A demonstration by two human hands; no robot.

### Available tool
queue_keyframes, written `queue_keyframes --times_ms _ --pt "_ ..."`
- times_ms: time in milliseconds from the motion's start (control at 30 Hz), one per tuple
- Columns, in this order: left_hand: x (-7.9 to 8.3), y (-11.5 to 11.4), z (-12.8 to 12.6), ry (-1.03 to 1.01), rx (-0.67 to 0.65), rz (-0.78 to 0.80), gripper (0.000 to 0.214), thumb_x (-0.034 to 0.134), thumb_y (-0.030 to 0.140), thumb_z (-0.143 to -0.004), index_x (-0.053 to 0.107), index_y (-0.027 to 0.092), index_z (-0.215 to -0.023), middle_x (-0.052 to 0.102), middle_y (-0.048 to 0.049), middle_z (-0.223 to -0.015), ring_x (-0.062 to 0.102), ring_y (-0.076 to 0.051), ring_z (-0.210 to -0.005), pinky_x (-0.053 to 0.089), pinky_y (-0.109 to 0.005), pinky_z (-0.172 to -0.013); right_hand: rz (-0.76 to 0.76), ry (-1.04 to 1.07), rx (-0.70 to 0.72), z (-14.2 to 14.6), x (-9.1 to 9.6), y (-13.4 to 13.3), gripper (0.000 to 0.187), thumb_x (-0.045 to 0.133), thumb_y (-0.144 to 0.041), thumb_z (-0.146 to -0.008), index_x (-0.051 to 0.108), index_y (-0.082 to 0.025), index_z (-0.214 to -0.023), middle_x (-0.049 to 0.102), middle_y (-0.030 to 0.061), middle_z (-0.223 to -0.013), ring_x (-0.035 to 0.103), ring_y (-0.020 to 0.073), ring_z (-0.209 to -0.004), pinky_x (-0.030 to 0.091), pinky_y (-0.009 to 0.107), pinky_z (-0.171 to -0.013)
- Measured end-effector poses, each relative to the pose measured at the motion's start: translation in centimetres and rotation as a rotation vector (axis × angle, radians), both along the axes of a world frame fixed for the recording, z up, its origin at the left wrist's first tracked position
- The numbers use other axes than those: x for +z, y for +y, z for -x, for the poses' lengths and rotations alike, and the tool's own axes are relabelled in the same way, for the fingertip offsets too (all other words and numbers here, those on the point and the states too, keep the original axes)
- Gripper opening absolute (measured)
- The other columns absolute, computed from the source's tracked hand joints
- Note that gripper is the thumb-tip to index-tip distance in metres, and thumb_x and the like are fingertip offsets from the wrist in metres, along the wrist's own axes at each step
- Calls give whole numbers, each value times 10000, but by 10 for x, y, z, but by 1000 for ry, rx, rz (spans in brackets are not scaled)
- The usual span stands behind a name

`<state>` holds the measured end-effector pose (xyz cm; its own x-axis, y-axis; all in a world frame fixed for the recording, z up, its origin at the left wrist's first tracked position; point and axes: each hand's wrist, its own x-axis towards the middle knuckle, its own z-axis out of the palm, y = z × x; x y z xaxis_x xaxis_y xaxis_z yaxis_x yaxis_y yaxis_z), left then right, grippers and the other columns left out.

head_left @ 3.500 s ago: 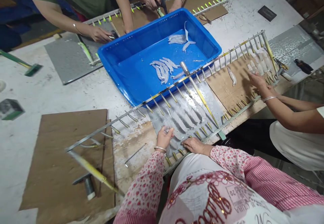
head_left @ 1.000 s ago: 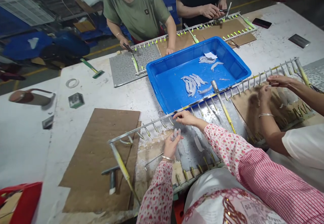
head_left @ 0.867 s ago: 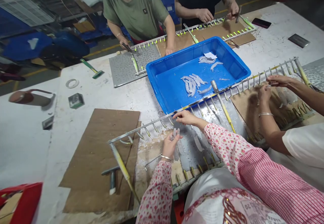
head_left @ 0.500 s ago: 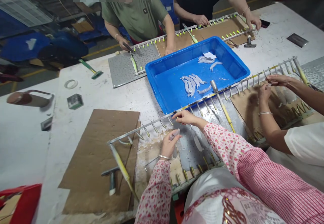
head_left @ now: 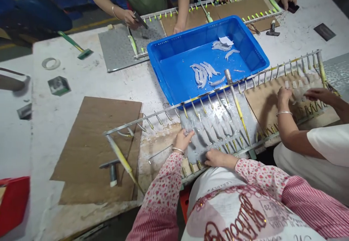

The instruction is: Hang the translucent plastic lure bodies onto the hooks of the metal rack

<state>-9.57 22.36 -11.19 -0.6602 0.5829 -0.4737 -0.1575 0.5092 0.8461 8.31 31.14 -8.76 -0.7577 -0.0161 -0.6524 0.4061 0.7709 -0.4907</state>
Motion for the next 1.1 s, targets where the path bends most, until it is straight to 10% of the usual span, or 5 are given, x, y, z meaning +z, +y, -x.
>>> queue_keyframes --times_ms 300,1100 --pt "-7 -3 -14 26 21 -7 417 692 477 -666 645 110 -858 698 -85 -789 563 -126 -533 475 -238 -455 28 53 -82 -23 -37 -23 209 587 -208 -861 724 -133 -1000 726 137 -937 671 235 -897 466 266 -760" --pt "-10 -17 -47 74 23 0 440 683 495 -653 657 110 -864 676 -84 -776 564 -137 -601 500 -239 -479 74 158 -336 -48 -54 -39 321 461 -251 -926 641 -209 -1189 709 79 -993 647 198 -950 457 269 -822"
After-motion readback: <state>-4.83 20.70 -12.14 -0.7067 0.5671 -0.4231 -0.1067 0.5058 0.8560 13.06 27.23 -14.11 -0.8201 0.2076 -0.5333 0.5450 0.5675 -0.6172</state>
